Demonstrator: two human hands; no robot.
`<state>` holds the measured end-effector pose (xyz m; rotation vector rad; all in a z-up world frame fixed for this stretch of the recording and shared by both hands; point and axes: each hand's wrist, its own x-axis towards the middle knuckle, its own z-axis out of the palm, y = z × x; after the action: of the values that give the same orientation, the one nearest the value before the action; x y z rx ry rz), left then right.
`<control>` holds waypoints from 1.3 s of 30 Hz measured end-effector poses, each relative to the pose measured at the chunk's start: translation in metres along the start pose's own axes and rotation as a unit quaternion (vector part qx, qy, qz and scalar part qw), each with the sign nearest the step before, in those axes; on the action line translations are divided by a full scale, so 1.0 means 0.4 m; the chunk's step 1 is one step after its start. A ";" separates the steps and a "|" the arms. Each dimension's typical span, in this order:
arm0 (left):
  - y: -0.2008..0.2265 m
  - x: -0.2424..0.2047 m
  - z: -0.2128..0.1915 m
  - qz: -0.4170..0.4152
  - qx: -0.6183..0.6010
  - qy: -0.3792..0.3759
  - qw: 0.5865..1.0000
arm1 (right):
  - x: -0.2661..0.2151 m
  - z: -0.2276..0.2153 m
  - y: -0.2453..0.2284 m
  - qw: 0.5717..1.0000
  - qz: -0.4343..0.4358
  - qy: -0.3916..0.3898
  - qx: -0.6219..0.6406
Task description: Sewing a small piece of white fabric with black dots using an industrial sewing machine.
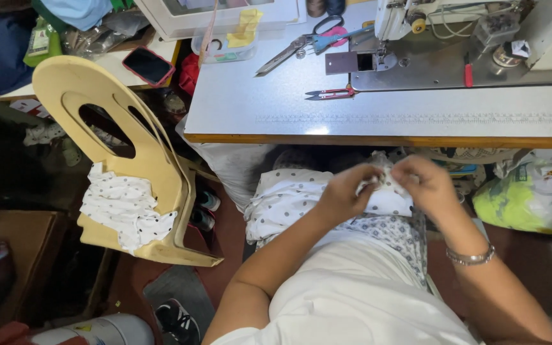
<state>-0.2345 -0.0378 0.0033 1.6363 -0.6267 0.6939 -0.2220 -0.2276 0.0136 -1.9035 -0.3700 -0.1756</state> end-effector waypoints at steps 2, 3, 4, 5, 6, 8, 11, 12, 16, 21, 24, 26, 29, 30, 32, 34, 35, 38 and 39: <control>0.009 -0.017 0.018 -0.006 -0.046 -0.012 0.999 | -0.001 -0.004 0.020 0.999 0.023 0.045 0.012; 0.012 -0.008 0.022 -0.016 -0.046 0.010 0.999 | -0.008 0.009 0.037 0.998 0.035 0.028 0.040; 0.016 0.000 0.025 -0.026 -0.045 0.032 0.998 | -0.015 0.022 0.054 0.996 0.047 0.010 0.069; 0.008 0.016 0.010 -0.026 -0.045 0.033 0.998 | -0.017 0.023 0.036 0.997 0.047 0.010 0.068; 0.000 0.032 -0.006 -0.006 -0.027 0.039 0.999 | -0.018 0.023 0.019 0.998 0.030 -0.023 0.049; -0.019 0.022 -0.008 0.013 -0.005 0.045 0.999 | -0.011 0.013 0.007 0.998 0.012 -0.057 0.033; -0.036 -0.027 0.029 -0.002 -0.047 -0.022 0.999 | 0.010 -0.004 0.040 0.999 0.031 0.011 0.023; -0.033 -0.030 0.033 0.003 -0.033 0.000 0.999 | 0.013 0.006 0.062 0.997 0.049 0.012 0.054; -0.001 0.047 -0.024 -0.004 -0.012 0.064 0.998 | -0.017 0.036 0.004 0.995 0.055 -0.082 0.035; 0.004 -0.009 0.014 -0.037 -0.039 -0.012 0.998 | 0.014 -0.001 -0.005 0.996 0.079 -0.017 0.036; 0.039 0.015 0.002 -0.047 -0.095 0.023 0.994 | -0.012 0.020 0.031 0.995 0.088 -0.016 0.042; 0.027 0.040 -0.017 -0.043 -0.087 0.054 0.994 | -0.019 0.024 0.009 0.996 0.067 -0.045 0.032; -0.004 0.016 -0.015 -0.040 -0.001 0.015 0.999 | -0.015 0.002 -0.033 0.998 0.029 -0.053 -0.021; -0.002 -0.004 0.001 -0.032 -0.024 -0.010 0.999 | -0.006 -0.011 -0.013 0.999 0.046 -0.011 -0.007; 0.007 -0.015 0.019 -0.023 -0.046 -0.036 0.998 | -0.003 -0.011 0.032 0.998 0.062 0.030 0.009; 0.020 -0.007 0.027 -0.023 -0.049 0.003 0.999 | -0.027 0.011 0.086 0.997 0.080 -0.005 -0.002; 0.009 0.006 0.015 -0.023 -0.047 0.005 0.999 | -0.037 0.019 0.070 0.997 0.079 -0.007 -0.002; -0.033 -0.001 0.008 -0.028 -0.019 0.031 0.999 | -0.052 0.020 0.043 0.997 0.033 -0.065 -0.010; -0.051 -0.030 0.025 -0.051 -0.018 -0.023 0.998 | -0.044 0.006 0.045 0.999 0.032 -0.023 -0.015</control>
<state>-0.2269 -0.0440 -0.0206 1.6426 -0.5813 0.5679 -0.2328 -0.2342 -0.0085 -1.9496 -0.3398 -0.0958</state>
